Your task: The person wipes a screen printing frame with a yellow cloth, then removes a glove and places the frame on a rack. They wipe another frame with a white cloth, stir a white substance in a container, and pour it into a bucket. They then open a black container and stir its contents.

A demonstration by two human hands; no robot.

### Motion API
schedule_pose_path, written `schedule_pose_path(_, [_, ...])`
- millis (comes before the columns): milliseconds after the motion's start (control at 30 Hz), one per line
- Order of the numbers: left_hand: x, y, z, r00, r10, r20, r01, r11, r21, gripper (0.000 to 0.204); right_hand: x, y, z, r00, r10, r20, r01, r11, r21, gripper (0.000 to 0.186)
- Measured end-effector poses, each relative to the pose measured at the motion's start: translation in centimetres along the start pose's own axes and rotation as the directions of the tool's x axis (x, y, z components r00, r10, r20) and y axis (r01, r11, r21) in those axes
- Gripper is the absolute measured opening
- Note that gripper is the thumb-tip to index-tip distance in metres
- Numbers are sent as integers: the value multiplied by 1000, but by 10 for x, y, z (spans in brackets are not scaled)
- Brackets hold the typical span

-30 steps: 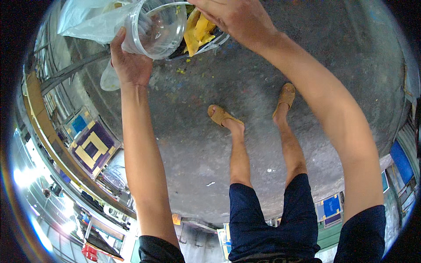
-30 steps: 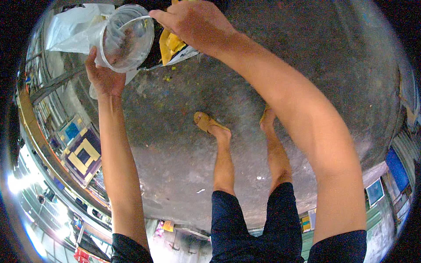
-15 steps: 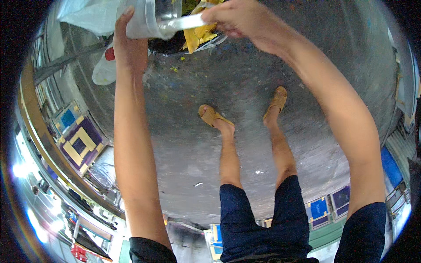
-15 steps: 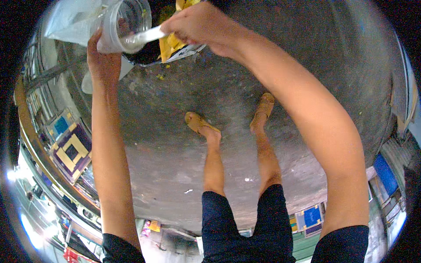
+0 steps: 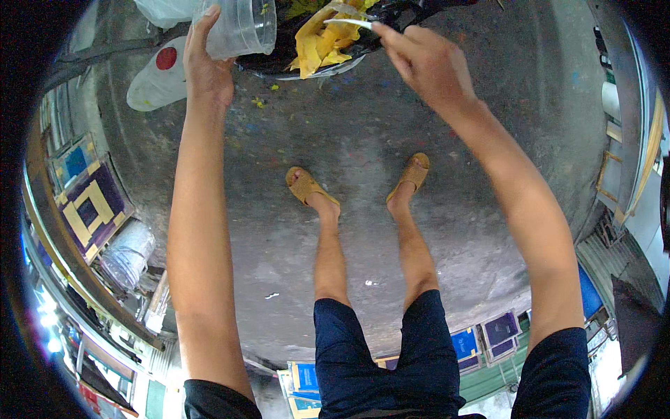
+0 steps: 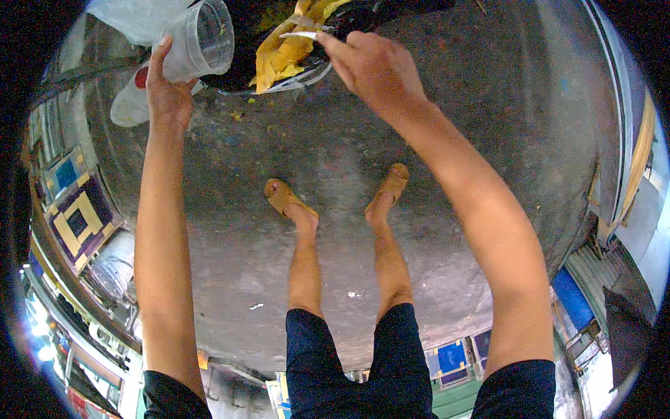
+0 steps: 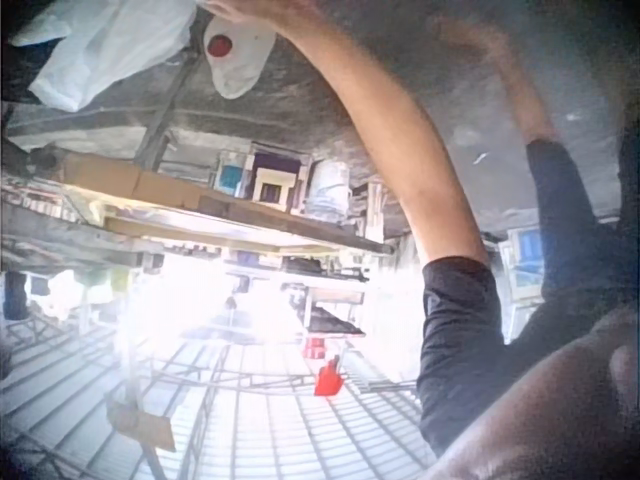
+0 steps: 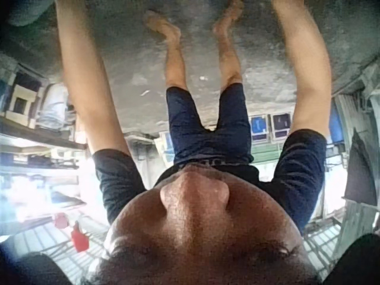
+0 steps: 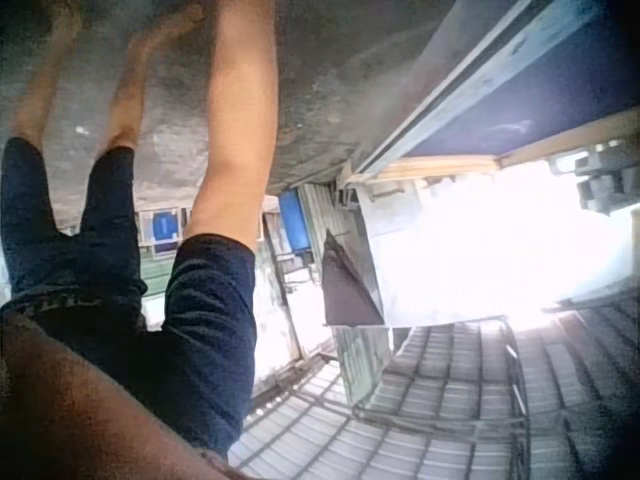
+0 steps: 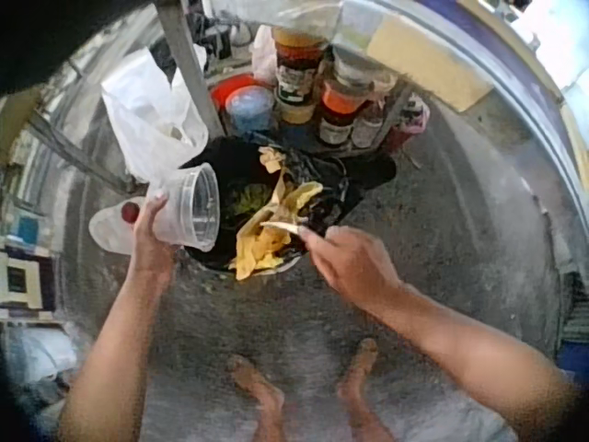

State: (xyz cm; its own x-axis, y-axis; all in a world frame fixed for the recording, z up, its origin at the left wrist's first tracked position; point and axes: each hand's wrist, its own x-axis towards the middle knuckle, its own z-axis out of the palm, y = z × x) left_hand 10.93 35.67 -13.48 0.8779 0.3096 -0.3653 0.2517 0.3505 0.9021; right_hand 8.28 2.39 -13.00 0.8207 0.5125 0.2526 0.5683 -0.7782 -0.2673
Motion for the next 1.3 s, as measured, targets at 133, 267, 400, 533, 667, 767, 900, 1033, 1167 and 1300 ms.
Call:
schedule_pose_path(133, [-8, -2, 3, 999, -36, 6, 36, 999, -38, 69, -37, -4, 23, 977, -102, 189, 120, 989, -85, 55])
schedule_pose_path(267, [-22, -2, 3, 1000, 5, 24, -4, 999, -52, 62, -65, 3, 11, 965, -62, 254, 85, 993, -83, 57])
schedule_pose_path(400, [-27, -1, -2, 999, -44, 9, 45, 993, -108, 57, -85, 10, -10, 951, -63, 304, 104, 988, -118, 59])
schedule_pose_path(533, [-31, 1, -7, 998, -62, 17, 63, 989, -130, 56, -90, 8, -31, 978, -60, 201, 75, 995, -69, 60])
schedule_pose_path(667, [-39, 2, -6, 997, -66, 50, 73, 986, -148, 64, -82, 3, -55, 1000, -1, 2, 1, 1000, 13, 57])
schedule_pose_path(767, [-41, 3, -7, 995, -75, 64, 85, 979, -184, 63, -64, -12, -52, 988, 143, -55, -139, 988, 69, 51])
schedule_pose_path(900, [-59, 10, 10, 995, -88, 45, 98, 952, -290, 59, -61, -12, -26, 966, 251, -61, -243, 964, 105, 47])
schedule_pose_path(1033, [-59, 20, 15, 994, -77, 83, 97, 954, -285, 60, -74, -15, -37, 957, 288, -25, -285, 955, 76, 44])
schedule_pose_path(1167, [-57, 19, 20, 979, -85, 185, 129, 962, -240, 61, -5, -24, -63, 990, 91, -107, -85, 995, 54, 31])
schedule_pose_path(1300, [-55, 13, 36, 971, -104, 216, 139, 979, -151, 61, 49, -24, -54, 1000, -27, 14, 27, 1000, -4, 31])
